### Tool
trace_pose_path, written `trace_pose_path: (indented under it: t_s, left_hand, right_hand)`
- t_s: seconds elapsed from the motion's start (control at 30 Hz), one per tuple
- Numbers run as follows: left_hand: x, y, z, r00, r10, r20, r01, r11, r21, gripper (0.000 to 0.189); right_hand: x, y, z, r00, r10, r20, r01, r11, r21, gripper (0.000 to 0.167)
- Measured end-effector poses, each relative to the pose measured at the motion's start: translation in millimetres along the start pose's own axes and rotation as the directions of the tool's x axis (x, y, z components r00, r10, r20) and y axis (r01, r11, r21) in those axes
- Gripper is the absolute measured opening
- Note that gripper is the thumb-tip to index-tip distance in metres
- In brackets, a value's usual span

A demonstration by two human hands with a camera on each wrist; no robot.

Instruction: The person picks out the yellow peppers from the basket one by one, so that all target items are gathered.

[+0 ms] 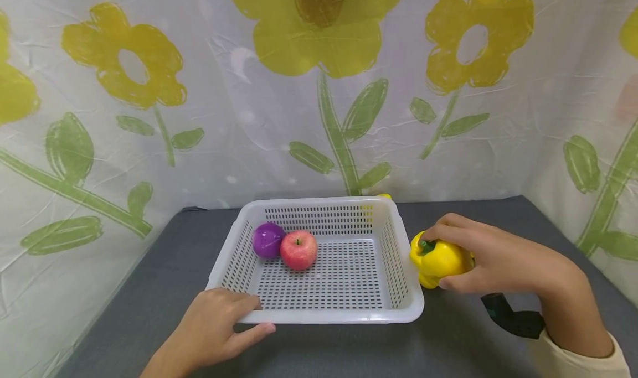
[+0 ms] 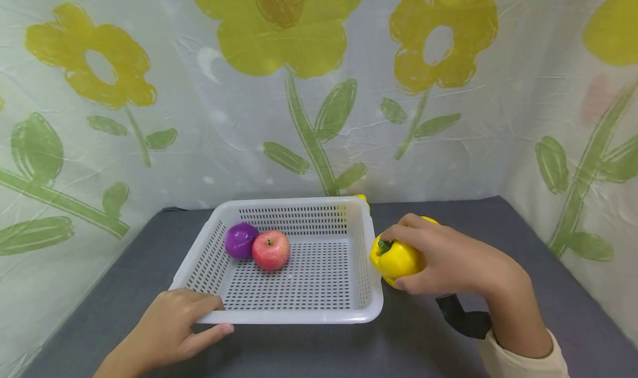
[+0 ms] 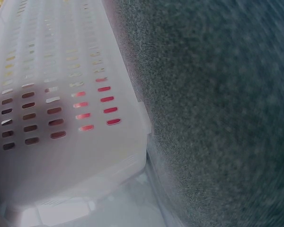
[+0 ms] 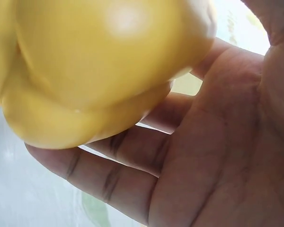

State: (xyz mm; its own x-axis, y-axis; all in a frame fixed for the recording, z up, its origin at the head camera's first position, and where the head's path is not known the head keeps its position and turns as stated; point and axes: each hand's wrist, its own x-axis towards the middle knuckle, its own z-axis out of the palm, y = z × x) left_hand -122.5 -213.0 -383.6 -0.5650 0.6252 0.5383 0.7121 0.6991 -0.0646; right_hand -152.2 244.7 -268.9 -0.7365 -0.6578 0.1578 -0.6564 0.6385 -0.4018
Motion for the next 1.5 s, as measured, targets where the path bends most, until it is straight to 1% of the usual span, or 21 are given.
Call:
trace_pose_path:
  t_s: [0.1, 0.3, 0.53, 0.73, 0.9, 1.03, 1.2, 1.3, 1.5]
  left_hand:
    - [0.3, 0.4, -0.4, 1.000, -0.003, 0.005, 0.003, 1.000, -0.003, 0.039]
    - [0.6, 0.7, -0.1, 1.000, -0.001, 0.003, 0.001, 1.000, -0.004, 0.039]
    - [-0.4, 0.2, 0.2, 1.000, 0.010, -0.013, -0.010, 1.000, 0.000, 0.041]
    - [-0.3, -0.3, 0.4, 1.000, 0.010, -0.022, -0.010, 1.000, 0.000, 0.041]
    - [0.2, -0.5, 1.6, 1.000, 0.014, -0.024, -0.014, 1.000, 0.002, 0.041]
    - [0.0, -0.5, 1.8, 1.000, 0.013, -0.020, -0.013, 1.000, 0.000, 0.041]
    - [0.2, 0.0, 1.2, 1.000, 0.007, -0.012, -0.007, 1.000, -0.004, 0.041]
    - [0.3, 0.1, 0.9, 1.000, 0.008, -0.014, -0.008, 1.000, -0.004, 0.040]
    - [1.1, 0.5, -0.4, 1.000, 0.008, -0.016, -0.008, 1.000, -0.002, 0.041]
  right_hand:
    - [-1.8, 2, -1, 1.000, 0.027, 0.000, -0.027, 1.000, 0.010, 0.045]
    - [-4.0, 8, -3, 0.999, 0.045, -0.018, -0.044, 0.999, 0.004, 0.046]
    - [-2.4, 14, -4, 0.995, 0.099, -0.029, -0.100, 0.995, -0.031, 0.049]
    - [-3.0, 25, -5, 0.989, 0.148, -0.027, -0.149, 0.988, -0.032, 0.053]
    - [-4.1, 35, -4, 0.979, 0.202, -0.027, -0.203, 0.978, -0.037, 0.058]
    - [-3.9, 41, -3, 0.969, 0.247, -0.012, -0.247, 0.969, -0.030, 0.060]
    - [-1.9, 48, -1, 0.960, 0.278, -0.001, -0.278, 0.960, -0.043, 0.062]
    - [-0.3, 53, 0, 0.954, 0.299, 0.021, -0.297, 0.954, -0.048, 0.064]
    - [1.8, 64, 2, 0.933, 0.353, 0.066, -0.351, 0.935, -0.043, 0.066]
